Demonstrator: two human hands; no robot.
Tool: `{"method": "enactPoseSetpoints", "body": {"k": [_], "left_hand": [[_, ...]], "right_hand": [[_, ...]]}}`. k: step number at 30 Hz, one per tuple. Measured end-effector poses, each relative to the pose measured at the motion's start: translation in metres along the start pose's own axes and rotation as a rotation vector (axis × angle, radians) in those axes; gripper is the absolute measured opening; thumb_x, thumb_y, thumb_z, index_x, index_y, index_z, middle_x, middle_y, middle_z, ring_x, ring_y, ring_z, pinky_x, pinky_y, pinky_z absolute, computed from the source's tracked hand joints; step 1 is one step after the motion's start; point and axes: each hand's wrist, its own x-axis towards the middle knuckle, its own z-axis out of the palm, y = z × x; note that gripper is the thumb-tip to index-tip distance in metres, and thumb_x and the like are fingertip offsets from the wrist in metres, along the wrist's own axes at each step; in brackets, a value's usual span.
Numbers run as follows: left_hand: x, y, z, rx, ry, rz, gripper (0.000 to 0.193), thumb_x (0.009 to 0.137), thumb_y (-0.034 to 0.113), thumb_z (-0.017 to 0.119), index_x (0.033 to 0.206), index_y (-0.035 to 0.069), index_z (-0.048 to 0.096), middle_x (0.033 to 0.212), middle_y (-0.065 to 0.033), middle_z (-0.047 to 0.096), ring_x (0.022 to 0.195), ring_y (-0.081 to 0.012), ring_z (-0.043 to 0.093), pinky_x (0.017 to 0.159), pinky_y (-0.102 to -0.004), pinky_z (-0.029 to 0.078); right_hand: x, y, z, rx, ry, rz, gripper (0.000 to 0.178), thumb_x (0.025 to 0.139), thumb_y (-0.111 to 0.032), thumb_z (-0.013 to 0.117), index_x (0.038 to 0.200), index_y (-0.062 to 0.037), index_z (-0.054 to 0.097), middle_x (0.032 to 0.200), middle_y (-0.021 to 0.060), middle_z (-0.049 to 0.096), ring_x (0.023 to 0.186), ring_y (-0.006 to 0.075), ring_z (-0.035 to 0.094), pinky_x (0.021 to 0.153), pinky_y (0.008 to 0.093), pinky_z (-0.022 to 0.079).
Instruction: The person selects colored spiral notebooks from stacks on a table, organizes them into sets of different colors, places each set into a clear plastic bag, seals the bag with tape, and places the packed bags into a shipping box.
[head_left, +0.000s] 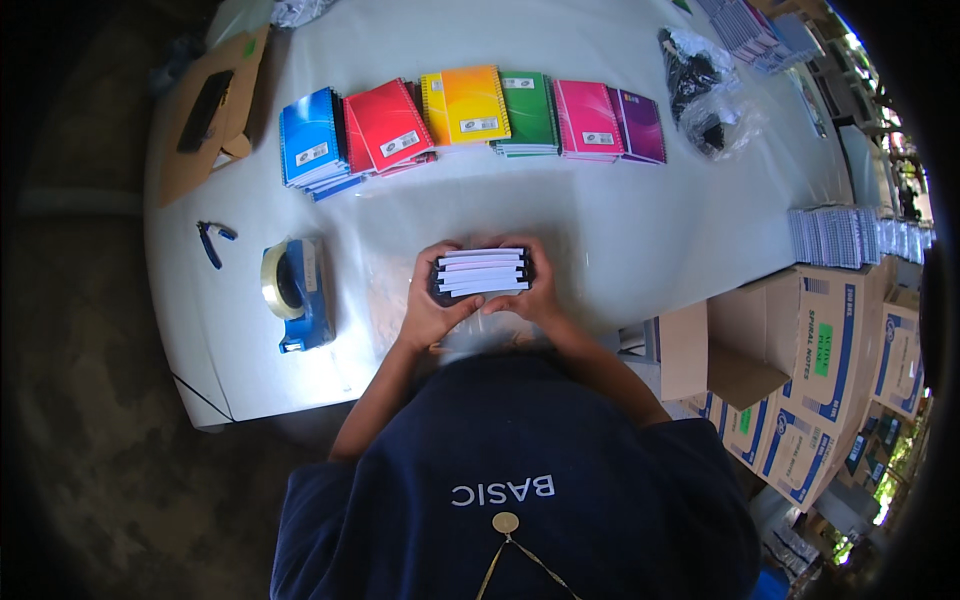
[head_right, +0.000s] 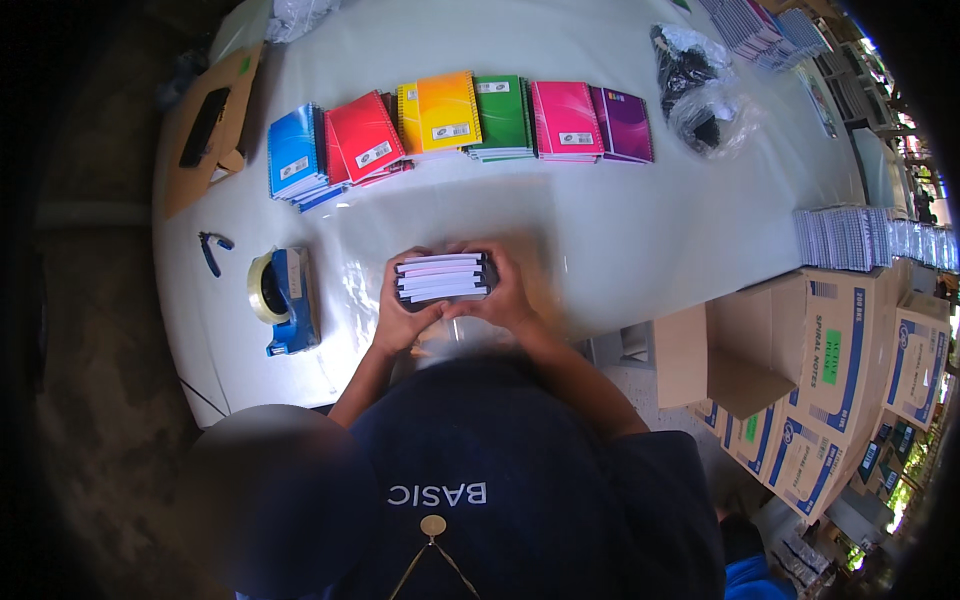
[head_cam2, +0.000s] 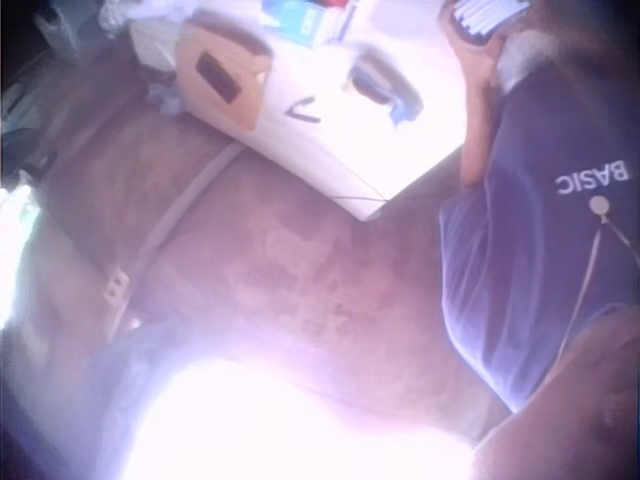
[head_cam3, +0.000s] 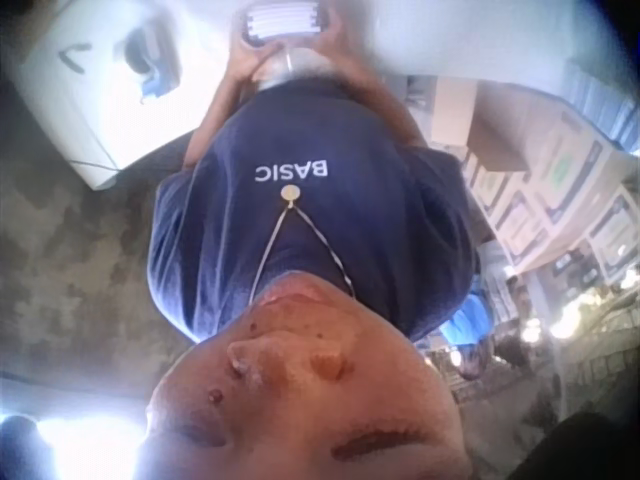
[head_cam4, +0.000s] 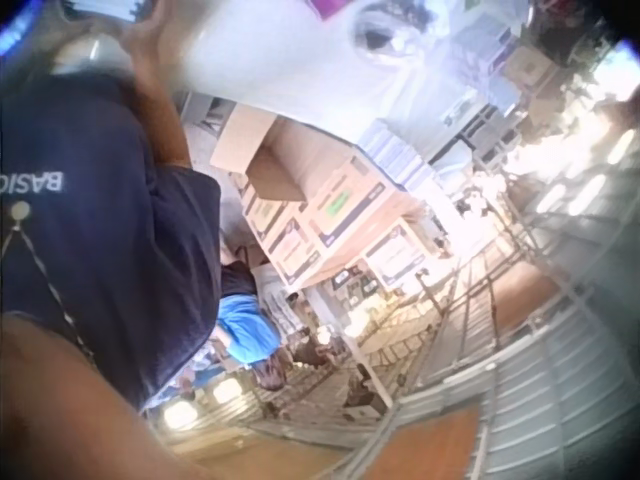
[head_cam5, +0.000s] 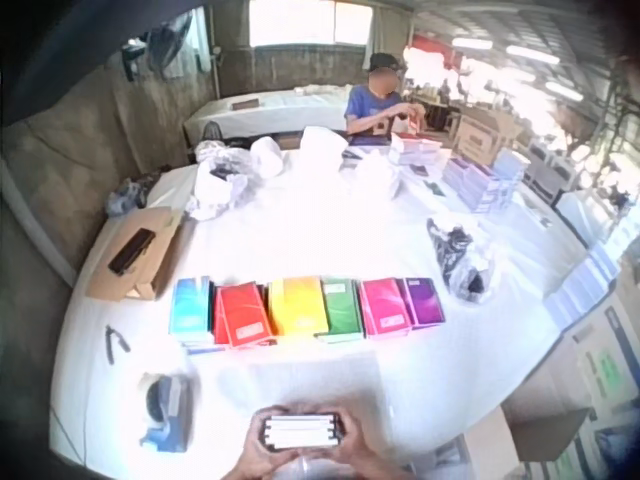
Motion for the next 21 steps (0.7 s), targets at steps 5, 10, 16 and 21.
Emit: {"method": "enactPoseSetpoints", "body": {"k": [5,10,16,21], "left_hand": [[-0.007,-0.004,0.015,-0.107,0.007,0.142,0.084,0.065,0.015,0.083,0.128,0.006,0.029,0.123,-0.0134,0.040,0.115,-0.0244,0.046,0.097,-0.0360,0.040],[-0.011,-0.015,0.014,-0.008,0.013,-0.004,0.081,0.066,0.024,0.083,0.125,0.006,0.030,0.123,-0.0148,0.038,0.113,-0.0258,0.046,0.096,-0.0381,0.040],[-0.016,0.006,0.009,0.277,0.267,0.371,0.060,0.064,0.012,0.078,0.111,0.005,0.041,0.107,-0.0141,0.043,0.100,-0.0241,0.047,0.088,-0.0351,0.039],[-0.020,0.029,0.000,0.430,0.049,0.271,0.047,0.060,0.009,0.082,0.093,0.007,0.049,0.093,-0.0091,0.049,0.088,-0.0205,0.052,0.079,-0.0324,0.043]], "right_hand": [[0.002,-0.001,0.002,0.024,-0.119,0.027,0.070,0.056,-0.020,0.090,0.113,-0.0043,0.053,0.111,0.0120,0.060,0.104,0.0193,0.058,0.090,0.0329,0.046],[-0.007,0.013,-0.004,-0.012,-0.122,0.085,0.074,0.053,-0.023,0.092,0.114,-0.0048,0.054,0.110,0.0101,0.061,0.104,0.0190,0.059,0.091,0.0323,0.047],[-0.005,-0.011,-0.011,-0.095,-0.045,0.196,0.083,0.048,-0.031,0.093,0.114,-0.0019,0.053,0.108,0.0105,0.062,0.102,0.0177,0.059,0.090,0.0329,0.047],[0.002,-0.017,-0.007,-0.140,-0.053,0.117,0.085,0.049,-0.036,0.092,0.115,-0.0020,0.050,0.105,0.0096,0.061,0.098,0.0161,0.059,0.088,0.0315,0.047]]}}
